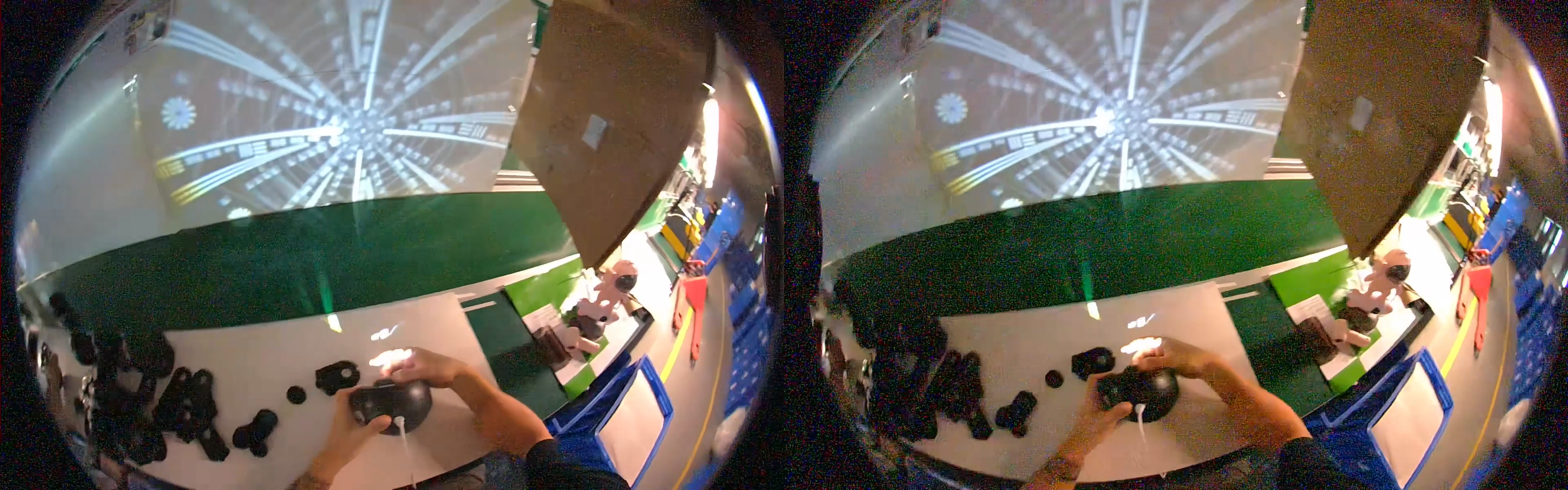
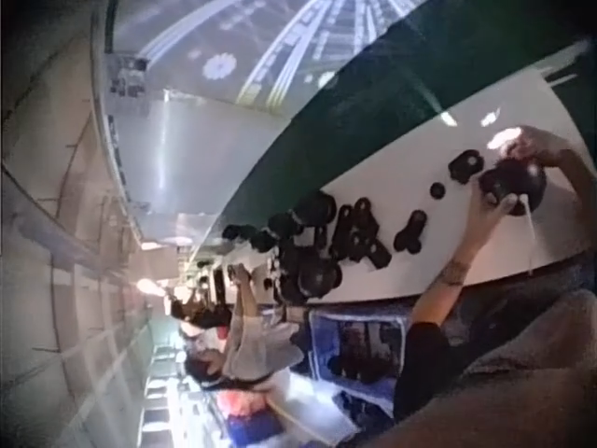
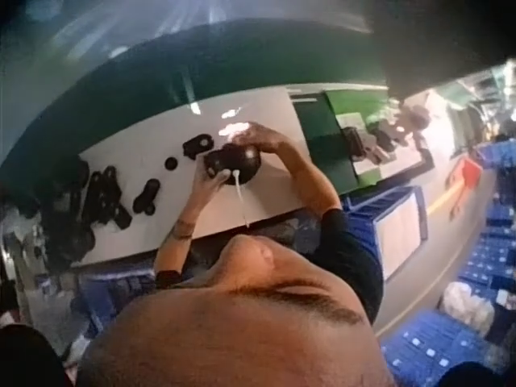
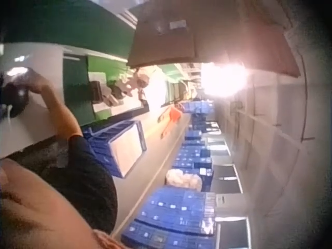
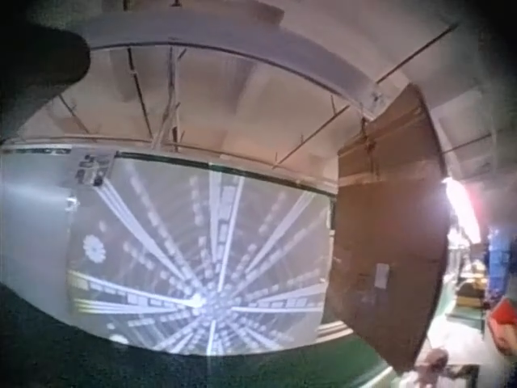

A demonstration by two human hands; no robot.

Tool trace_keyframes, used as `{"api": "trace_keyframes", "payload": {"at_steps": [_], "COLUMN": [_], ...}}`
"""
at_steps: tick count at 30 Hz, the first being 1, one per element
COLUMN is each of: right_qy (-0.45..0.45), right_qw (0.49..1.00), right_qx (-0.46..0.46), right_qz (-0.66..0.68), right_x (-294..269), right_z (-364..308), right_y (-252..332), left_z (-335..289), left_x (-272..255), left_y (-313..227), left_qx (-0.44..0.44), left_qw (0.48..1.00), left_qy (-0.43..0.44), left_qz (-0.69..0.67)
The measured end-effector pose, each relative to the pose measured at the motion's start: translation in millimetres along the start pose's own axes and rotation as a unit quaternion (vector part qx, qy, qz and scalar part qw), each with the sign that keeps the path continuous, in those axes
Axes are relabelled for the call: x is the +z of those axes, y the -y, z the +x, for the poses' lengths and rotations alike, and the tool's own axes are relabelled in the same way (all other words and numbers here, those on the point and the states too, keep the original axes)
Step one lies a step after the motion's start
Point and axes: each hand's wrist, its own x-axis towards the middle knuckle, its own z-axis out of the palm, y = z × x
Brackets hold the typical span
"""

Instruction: Testing and calibrating the output and alignment of spherical light projectors at a testing station.

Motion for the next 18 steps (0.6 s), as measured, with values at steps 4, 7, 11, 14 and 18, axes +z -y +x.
{"api": "trace_keyframes", "payload": {"at_steps": [4,7,11,14,18], "right_qy": [0.018,0.03,0.027,0.034,0.019], "right_qw": [1.0,0.992,0.991,0.985,0.989], "right_qx": [0.009,-0.041,0.005,-0.023,0.011], "right_qz": [-0.003,0.119,0.131,0.17,0.143], "right_x": [8,8,3,3,7], "right_z": [-11,-4,4,3,4], "right_y": [33,6,2,4,4], "left_z": [0,-2,-4,-3,-6], "left_x": [5,6,13,12,4], "left_y": [-5,-16,-30,-25,-31], "left_qx": [0.055,0.057,0.047,0.049,0.041], "left_qw": [0.998,0.998,0.999,0.999,0.998], "left_qy": [0.007,0.009,0.017,0.013,0.02], "left_qz": [-0.009,0.028,-0.019,-0.015,0.044]}}
